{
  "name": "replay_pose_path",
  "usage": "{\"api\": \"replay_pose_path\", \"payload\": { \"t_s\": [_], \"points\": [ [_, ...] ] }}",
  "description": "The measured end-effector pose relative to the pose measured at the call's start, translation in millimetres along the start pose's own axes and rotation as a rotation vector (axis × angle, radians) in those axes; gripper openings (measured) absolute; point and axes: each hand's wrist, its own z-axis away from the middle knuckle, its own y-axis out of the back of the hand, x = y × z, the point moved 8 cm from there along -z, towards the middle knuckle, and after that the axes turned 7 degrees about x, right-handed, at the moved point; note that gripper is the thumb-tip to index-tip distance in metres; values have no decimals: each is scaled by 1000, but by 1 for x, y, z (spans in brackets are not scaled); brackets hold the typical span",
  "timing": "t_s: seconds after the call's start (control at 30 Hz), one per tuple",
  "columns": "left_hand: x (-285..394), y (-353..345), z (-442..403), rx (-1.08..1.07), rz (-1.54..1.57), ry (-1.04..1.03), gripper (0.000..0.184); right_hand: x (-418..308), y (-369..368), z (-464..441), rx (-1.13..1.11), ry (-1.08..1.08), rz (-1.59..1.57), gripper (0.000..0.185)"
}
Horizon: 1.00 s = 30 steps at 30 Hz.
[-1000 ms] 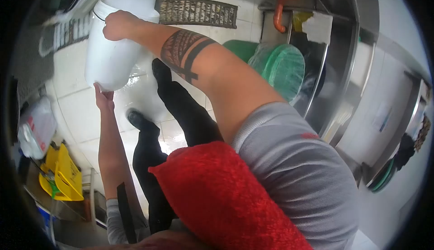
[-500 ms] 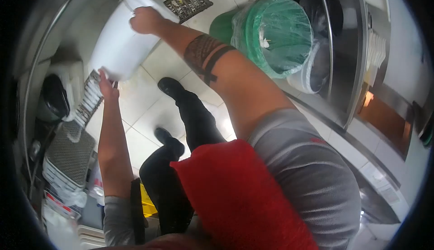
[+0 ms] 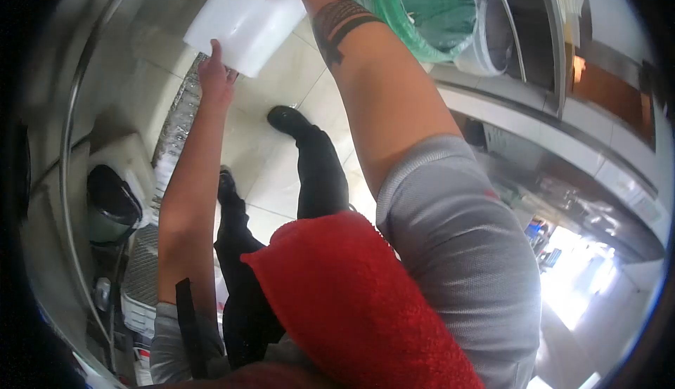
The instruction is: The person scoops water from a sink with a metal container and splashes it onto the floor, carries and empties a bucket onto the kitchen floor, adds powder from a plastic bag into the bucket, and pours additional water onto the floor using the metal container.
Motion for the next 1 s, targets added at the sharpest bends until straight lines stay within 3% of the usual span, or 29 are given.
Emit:
{"api": "replay_pose_path", "payload": {
  "t_s": [0.1, 0.17, 0.3, 0.37, 0.4, 0.43, 0.57, 0.73, 0.93, 1.0],
  "points": [
    [9, 4, 24, -40, -34, 13, 54, -14, 15, 29, 52, -79, -44, 32],
    [10, 18, 31, -122, -16, 7, 46, -35, 36, 56, 238, -26, -21, 32],
    [11, 66, 67, -91, -21, 137, 49, -86, 83, 132, 304, -173, -160, 29],
    [13, 90, 78, -59, -19, 205, 57, -113, 87, 152, 363, -61, -175, 36],
    [10, 102, 79, -89, -34, 207, 58, -137, 100, 173, 226, -213, -113, 38],
    [5, 118, 78, -113, -48, 214, 59, -150, 102, 187, 239, -226, -108, 33],
    [1, 171, 80, -77, -43, 301, 58, -181, 69, 225, 218, -298, -243, 31],
    [24, 249, 73, -45, -211, 210, 57, -217, 14, 256, 142, -380, -402, 31],
    [46, 299, 69, 112, -449, 126, 39, -211, -51, 284, 33, -503, -501, 35],
    [56, 299, 78, 231, -588, -15, 27, -197, -74, 299, -5, -520, -525, 37]
  ]
}}
